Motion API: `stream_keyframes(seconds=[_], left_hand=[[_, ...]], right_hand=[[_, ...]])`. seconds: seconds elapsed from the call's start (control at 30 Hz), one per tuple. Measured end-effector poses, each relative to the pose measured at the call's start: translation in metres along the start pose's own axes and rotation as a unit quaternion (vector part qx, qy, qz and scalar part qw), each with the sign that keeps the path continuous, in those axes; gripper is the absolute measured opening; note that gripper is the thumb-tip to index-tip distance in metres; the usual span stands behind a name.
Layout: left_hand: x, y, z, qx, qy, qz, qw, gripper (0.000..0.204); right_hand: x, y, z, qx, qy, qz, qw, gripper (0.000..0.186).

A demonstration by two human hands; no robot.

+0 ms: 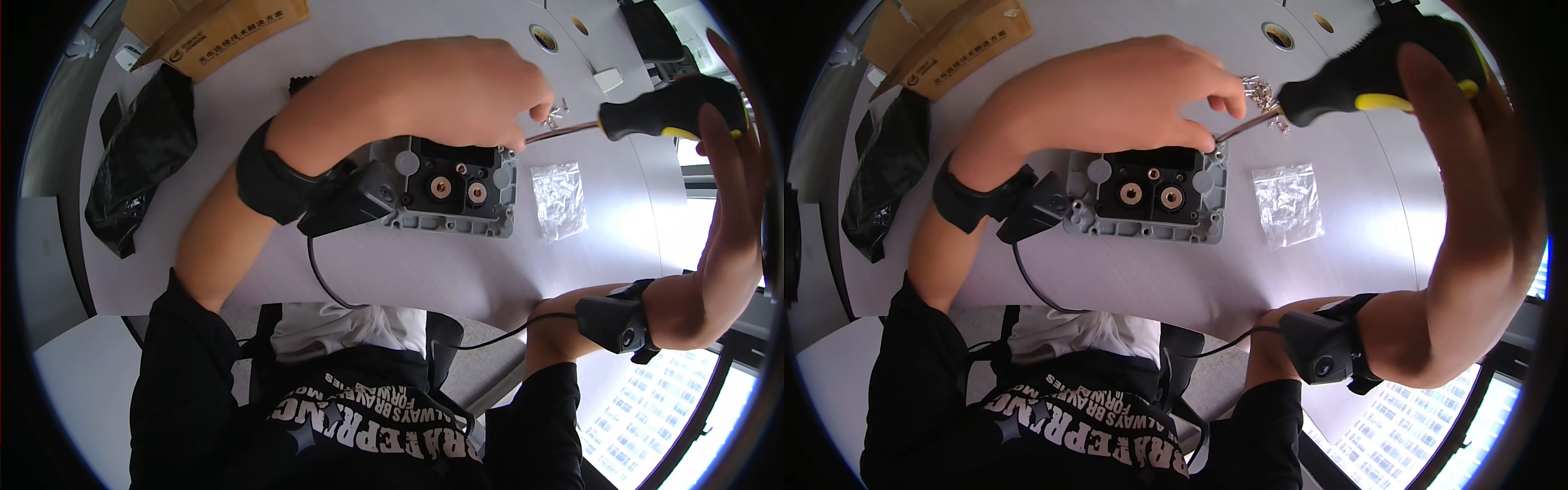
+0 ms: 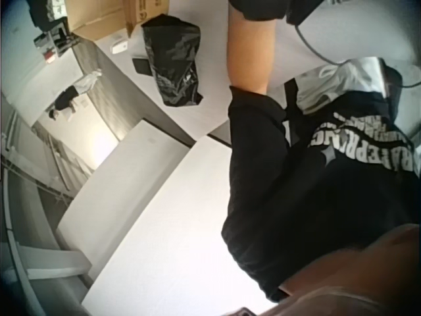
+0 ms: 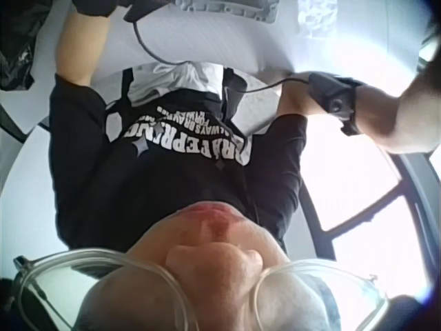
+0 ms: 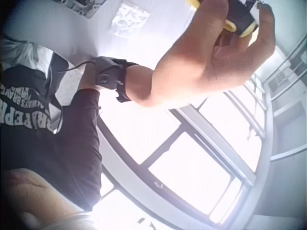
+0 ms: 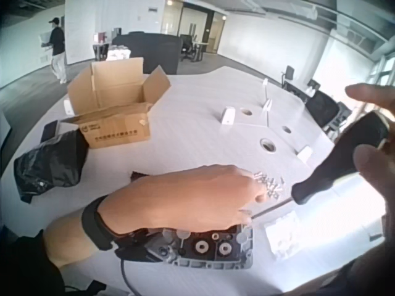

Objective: The person is using a screwdriver to remove screws from a grey electronic housing on a white desk. They place the screws and small metal components on the desk surface while working.

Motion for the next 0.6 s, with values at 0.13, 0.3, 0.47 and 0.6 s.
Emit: stream_keyframes(seconds=[0.13, 0.3, 0.47, 0.6], left_hand=[[0.000, 0.011, -0.001, -0.022, -0.022, -0.046, 0.998, 0.027], [-0.004, 0.016, -0.003, -0.007, -0.023, -0.101, 0.995, 0.018], [-0.005, 0.021, -0.011, 0.047, 0.007, -0.073, 0.996, 0.013], [-0.011, 0.021, -0.010, 0.069, 0.021, -0.040, 0.997, 0.012]], right_hand=[[0.005, -0.003, 0.002, -0.007, 0.006, 0.017, 1.000, 0.045], [0.006, -0.002, 0.002, -0.017, 0.003, 0.026, 1.000, 0.044], [0.006, -0.003, 0.002, -0.022, 0.000, 0.034, 0.999, 0.044], [0.008, -0.003, 0.003, -0.025, 0.002, 0.037, 0.999, 0.044]])
Point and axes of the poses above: each hand's wrist, its own x-axis away from the middle knuckle, its own y-axis out of the palm, z = x × y, the point moved 1 cm from there along -x, towards the middle knuckle, and after that the axes turned 15 degrees about -x, right-handed, at the moved point
